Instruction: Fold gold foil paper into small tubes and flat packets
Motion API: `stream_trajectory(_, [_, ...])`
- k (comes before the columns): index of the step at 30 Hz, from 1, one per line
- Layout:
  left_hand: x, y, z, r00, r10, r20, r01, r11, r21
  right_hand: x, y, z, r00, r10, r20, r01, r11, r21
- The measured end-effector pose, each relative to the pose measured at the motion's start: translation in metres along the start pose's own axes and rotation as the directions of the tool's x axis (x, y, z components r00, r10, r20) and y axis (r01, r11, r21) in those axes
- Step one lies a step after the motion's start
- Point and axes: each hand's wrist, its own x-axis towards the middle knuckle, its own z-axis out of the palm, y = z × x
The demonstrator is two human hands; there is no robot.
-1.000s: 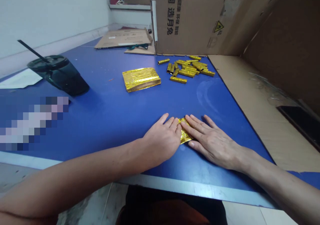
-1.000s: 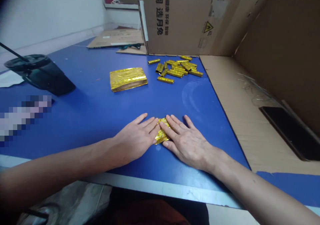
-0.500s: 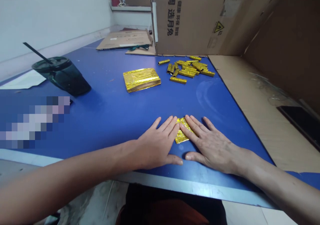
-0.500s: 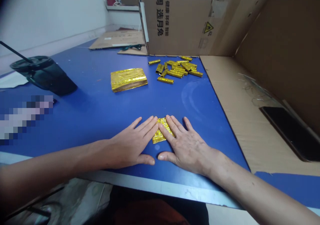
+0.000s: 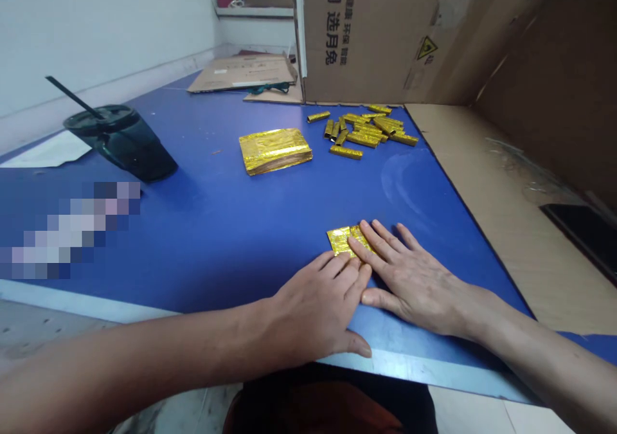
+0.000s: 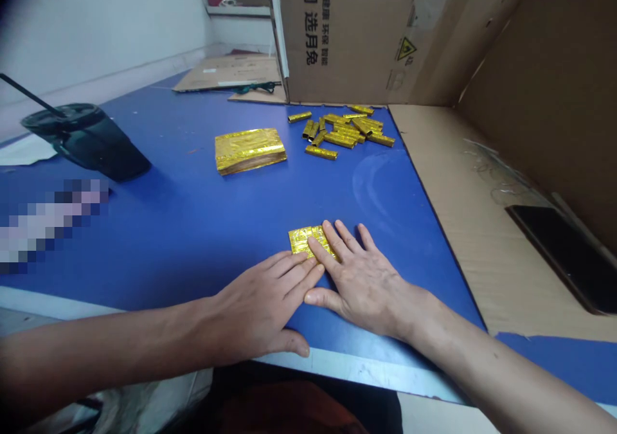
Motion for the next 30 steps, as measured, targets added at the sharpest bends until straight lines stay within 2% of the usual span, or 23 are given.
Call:
stream_trajectory(6, [0.007, -0.007, 0.006, 0.997, 0.028, -0.076, -0.031, 0.999, -0.034, 0.001, 0.0, -0.008, 0.999, 0.029, 0.033, -0.031, 0.997, 0.066])
stream_trajectory(15, [0.01, -0.008, 0.002, 1.0, 0.011, -0.012, -0.012, 0.996, -0.09, -0.001, 0.006, -0.01, 0.998, 0.062, 0.003, -0.062, 0.996, 0.071])
stream_trajectory(22, [0.012, -0.025, 0.001, 0.99, 0.129, 0.057, -0.114, 0.97, -0.217, -0.005, 0.017, -0.018, 0.988, 0.102, -0.114, -0.098, 0.994, 0.042])
stream_trajectory(26, [0.013, -0.03, 0.001, 0.988, 0.141, 0.058, -0.12, 0.956, -0.269, -0.005, 0.019, -0.018, 0.984, 0.054, -0.169, -0.04, 0.995, 0.086])
stream_trajectory(30, [0.012, -0.029, 0.0, 0.986, 0.154, 0.063, -0.128, 0.945, -0.3, -0.002, 0.019, -0.011, 0.989, -0.085, -0.12, 0.108, 0.974, 0.197])
